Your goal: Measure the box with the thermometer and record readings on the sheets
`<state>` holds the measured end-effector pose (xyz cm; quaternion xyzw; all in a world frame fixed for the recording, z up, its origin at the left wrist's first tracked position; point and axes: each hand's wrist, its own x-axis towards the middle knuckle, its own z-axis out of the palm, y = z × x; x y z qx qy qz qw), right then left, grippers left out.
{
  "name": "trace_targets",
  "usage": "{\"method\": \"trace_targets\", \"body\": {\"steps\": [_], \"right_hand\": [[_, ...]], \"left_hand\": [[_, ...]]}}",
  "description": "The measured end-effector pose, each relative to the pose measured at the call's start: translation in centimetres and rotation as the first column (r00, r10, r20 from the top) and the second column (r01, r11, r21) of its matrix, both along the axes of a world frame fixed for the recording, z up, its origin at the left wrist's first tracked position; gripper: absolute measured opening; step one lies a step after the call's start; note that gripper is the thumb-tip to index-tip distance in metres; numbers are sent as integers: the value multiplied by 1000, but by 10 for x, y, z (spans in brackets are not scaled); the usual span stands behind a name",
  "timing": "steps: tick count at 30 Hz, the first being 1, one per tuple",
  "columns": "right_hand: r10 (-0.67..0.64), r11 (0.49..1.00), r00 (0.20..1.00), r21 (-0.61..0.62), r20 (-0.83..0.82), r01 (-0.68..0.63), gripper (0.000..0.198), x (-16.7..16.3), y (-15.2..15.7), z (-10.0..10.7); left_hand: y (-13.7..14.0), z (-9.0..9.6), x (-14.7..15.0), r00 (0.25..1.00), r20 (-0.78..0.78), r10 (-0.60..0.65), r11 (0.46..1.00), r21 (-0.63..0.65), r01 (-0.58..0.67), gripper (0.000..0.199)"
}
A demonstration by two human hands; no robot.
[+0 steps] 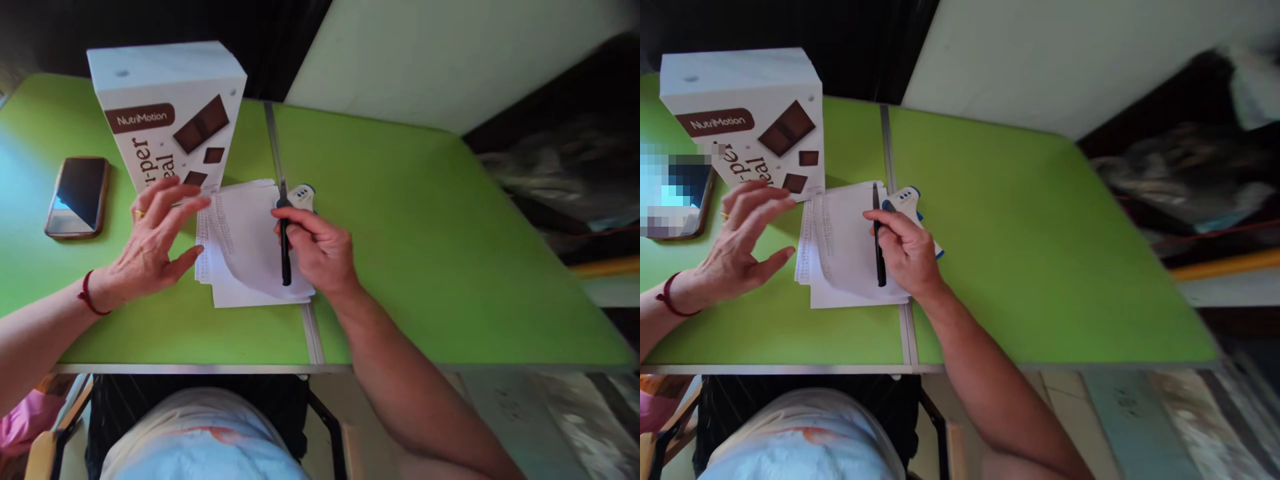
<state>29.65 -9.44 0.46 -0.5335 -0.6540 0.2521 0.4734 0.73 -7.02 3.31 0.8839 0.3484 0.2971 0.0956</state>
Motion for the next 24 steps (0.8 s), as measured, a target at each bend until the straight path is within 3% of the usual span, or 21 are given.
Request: {"method": "trace_targets", "body": {"steps": [3,6,9,13,16,20,24], "right_hand": [[25,1000,991,13,-134,-23,37,-8,-3,4],[30,999,968,39,-248,-21,38,-16,-10,4],[53,999,951,17,-305,-50,41,-22,-18,2],[61,986,955,-134,-291,-104,52,-28,-24,0],[39,977,945,-187,-326,-104,42,-32,-23,-1],[1,975,942,-209,-334,-75,20,-35,-22,-2],[-9,965,958,-253,-287,-67,15,-39,-25,-2]], "left_hand": [[2,-7,0,980,-87,-181,979,-108,172,43],[1,-12,0,949,-149,-278,959,-107,264,34],[0,-9,0,952,-134,-273,960,-97,262,30],[-2,-2,2,964,-79,-253,962,-126,242,40],[-2,-3,2,945,-114,-307,948,-125,293,45],[-2,-9,0,910,-175,-376,925,-132,357,34],[-2,-10,-1,899,-176,-400,913,-162,375,31]]}}
